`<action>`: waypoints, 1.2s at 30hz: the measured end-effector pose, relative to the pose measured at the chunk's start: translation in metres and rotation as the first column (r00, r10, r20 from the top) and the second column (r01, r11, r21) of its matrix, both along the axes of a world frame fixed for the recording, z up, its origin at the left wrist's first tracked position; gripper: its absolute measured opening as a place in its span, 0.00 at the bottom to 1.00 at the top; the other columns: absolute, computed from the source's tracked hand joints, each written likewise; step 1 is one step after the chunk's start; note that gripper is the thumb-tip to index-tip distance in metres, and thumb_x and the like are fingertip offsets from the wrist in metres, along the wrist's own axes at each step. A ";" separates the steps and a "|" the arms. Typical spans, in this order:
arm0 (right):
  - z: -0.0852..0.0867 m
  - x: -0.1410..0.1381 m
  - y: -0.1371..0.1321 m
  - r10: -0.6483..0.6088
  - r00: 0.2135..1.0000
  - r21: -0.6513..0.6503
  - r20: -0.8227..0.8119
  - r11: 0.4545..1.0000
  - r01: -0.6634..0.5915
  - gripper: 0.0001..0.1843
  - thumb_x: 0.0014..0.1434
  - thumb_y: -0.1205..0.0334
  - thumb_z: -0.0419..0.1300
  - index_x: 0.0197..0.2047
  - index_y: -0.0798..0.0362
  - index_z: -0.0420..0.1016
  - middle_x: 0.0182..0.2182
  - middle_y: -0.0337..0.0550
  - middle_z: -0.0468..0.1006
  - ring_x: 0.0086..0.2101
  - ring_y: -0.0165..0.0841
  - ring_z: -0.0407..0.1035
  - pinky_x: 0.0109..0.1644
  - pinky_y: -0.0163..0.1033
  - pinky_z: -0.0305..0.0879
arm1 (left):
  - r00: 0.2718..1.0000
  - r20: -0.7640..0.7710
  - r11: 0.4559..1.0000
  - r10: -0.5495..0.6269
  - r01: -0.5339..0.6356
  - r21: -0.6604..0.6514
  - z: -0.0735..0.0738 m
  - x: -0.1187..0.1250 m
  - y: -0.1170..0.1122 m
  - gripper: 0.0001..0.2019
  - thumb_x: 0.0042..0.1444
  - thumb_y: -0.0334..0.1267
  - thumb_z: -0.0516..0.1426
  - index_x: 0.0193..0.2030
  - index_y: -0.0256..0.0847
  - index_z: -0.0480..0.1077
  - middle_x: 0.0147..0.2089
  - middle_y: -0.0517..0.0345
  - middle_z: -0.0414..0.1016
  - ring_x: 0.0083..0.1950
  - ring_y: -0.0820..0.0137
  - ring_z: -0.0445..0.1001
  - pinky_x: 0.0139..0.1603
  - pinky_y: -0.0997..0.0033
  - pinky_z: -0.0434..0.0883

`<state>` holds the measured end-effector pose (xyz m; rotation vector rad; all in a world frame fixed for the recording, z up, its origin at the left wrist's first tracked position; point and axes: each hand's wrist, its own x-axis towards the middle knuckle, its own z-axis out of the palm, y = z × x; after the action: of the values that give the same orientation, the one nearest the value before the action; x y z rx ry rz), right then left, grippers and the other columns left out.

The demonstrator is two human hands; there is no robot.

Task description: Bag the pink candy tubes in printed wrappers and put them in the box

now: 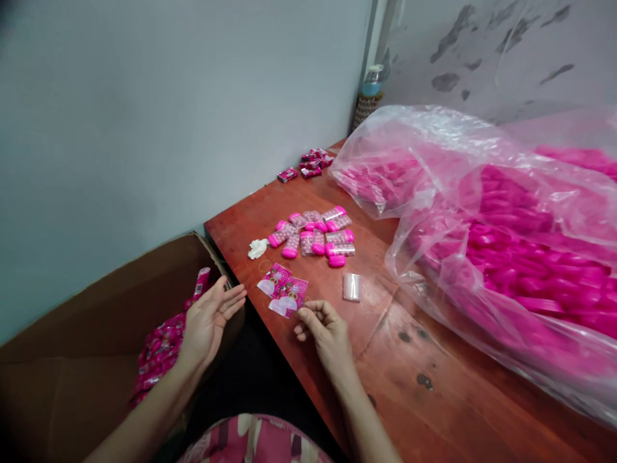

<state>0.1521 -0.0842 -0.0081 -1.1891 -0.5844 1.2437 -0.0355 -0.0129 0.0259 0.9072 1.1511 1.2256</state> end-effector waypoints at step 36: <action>0.018 -0.019 0.060 -0.057 0.996 0.134 0.065 0.990 0.048 0.16 0.47 0.60 0.64 0.40 0.50 0.68 0.32 0.37 0.76 0.32 0.30 0.70 0.38 0.36 0.66 | 0.879 -0.469 0.826 -0.087 0.327 0.459 -0.023 0.050 0.022 0.12 0.53 0.36 0.56 0.44 0.47 0.74 0.52 0.56 0.71 0.57 0.62 0.64 0.61 0.57 0.54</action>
<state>0.1334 -0.0244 0.0098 -1.1320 -0.6719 1.1060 0.0141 0.0088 0.0033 1.7549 1.0161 1.2045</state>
